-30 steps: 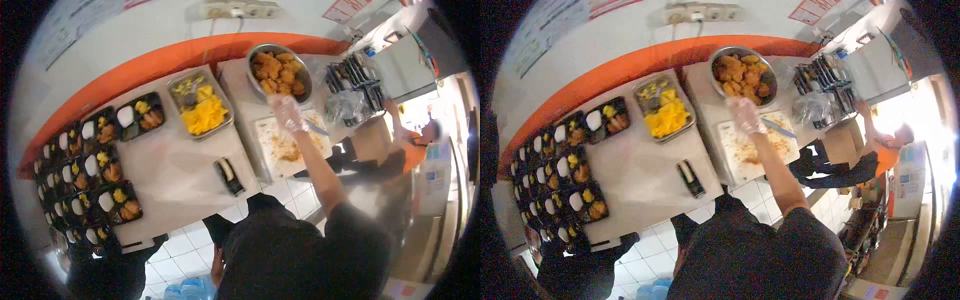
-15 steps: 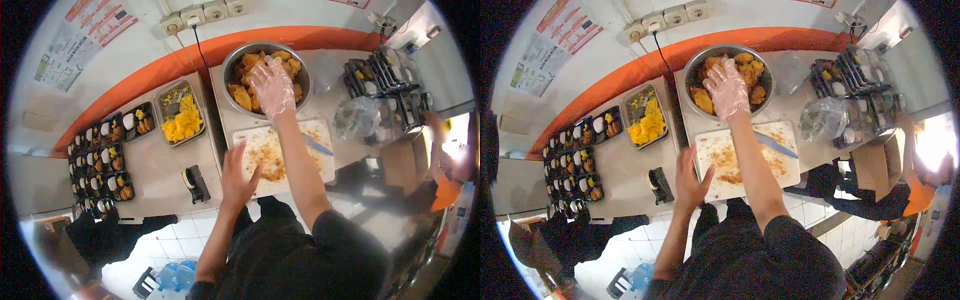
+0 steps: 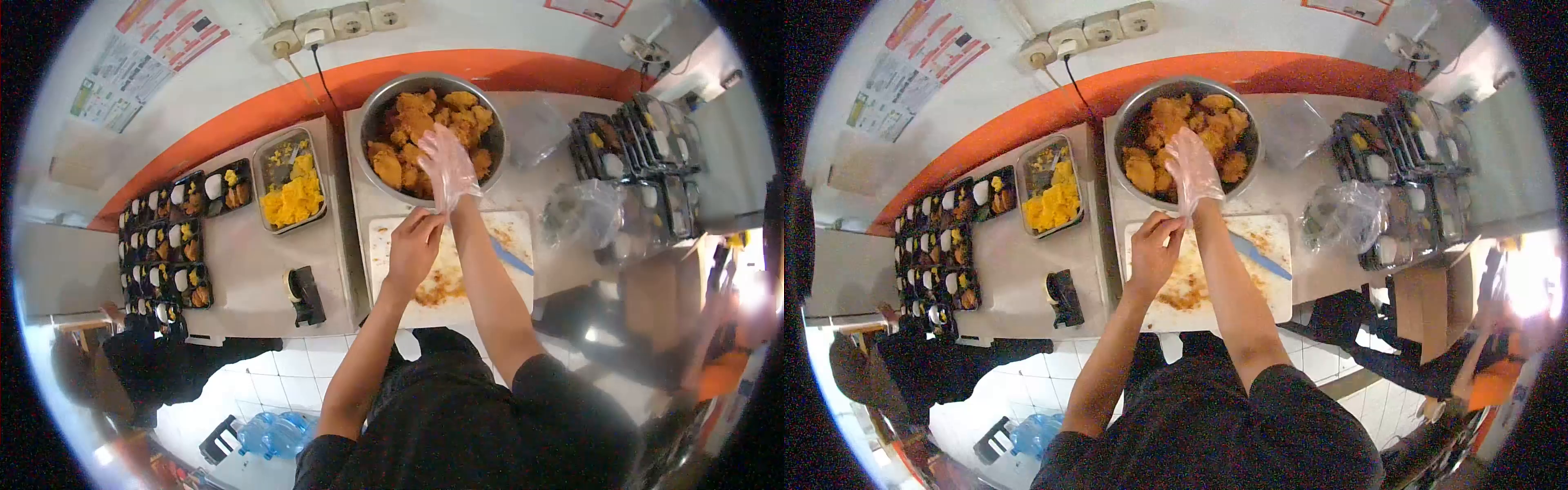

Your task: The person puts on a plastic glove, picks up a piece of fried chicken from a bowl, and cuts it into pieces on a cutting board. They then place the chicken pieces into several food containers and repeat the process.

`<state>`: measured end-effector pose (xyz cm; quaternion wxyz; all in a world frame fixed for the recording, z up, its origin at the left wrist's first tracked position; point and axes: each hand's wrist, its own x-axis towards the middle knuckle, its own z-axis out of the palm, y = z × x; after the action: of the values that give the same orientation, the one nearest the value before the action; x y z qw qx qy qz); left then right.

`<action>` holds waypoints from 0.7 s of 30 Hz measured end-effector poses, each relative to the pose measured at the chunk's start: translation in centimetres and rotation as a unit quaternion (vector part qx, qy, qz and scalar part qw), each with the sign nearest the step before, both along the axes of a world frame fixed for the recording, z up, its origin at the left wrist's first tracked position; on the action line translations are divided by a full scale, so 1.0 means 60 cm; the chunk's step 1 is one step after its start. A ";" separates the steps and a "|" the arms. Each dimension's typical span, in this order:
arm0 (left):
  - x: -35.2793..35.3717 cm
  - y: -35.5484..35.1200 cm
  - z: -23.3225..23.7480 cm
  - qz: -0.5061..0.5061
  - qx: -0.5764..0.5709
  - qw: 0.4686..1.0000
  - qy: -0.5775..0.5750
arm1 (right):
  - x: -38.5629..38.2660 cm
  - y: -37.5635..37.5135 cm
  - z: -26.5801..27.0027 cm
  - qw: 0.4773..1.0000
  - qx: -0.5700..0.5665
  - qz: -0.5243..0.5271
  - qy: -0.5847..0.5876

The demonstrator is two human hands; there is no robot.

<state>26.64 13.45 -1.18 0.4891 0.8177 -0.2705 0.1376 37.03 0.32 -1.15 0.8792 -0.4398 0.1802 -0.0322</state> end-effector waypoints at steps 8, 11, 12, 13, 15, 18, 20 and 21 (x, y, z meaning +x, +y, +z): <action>-0.190 0.097 0.002 0.014 0.063 0.952 0.298 | 0.179 -0.026 -0.079 0.745 -0.650 0.112 0.098; -0.290 0.177 -0.041 0.055 0.067 0.914 0.396 | 0.190 -0.013 -0.109 0.642 -0.745 0.146 0.106; -0.320 0.200 -0.048 0.057 0.068 0.913 0.398 | 0.196 -0.014 -0.122 0.609 -0.778 0.115 0.107; -0.352 0.219 -0.054 0.103 0.038 0.899 0.423 | 0.198 -0.014 -0.132 0.573 -0.808 0.087 0.107; -0.390 0.246 -0.049 0.152 0.009 0.878 0.453 | 0.180 -0.019 -0.118 0.607 -0.786 0.075 0.090; -0.401 0.272 -0.039 0.232 0.037 0.848 0.476 | 0.144 -0.052 -0.072 0.773 -0.632 0.056 0.016; -0.390 0.279 -0.044 0.229 0.030 0.869 0.438 | 0.092 -0.070 -0.056 0.900 -0.427 0.057 -0.067; -0.376 0.278 -0.042 0.223 0.027 0.869 0.440 | 0.054 -0.079 -0.053 0.920 -0.375 0.062 -0.094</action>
<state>4.07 30.13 -3.70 0.4915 0.8449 0.1591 -0.1386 40.25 -4.44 -4.32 0.6629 -0.7427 0.0439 -0.0844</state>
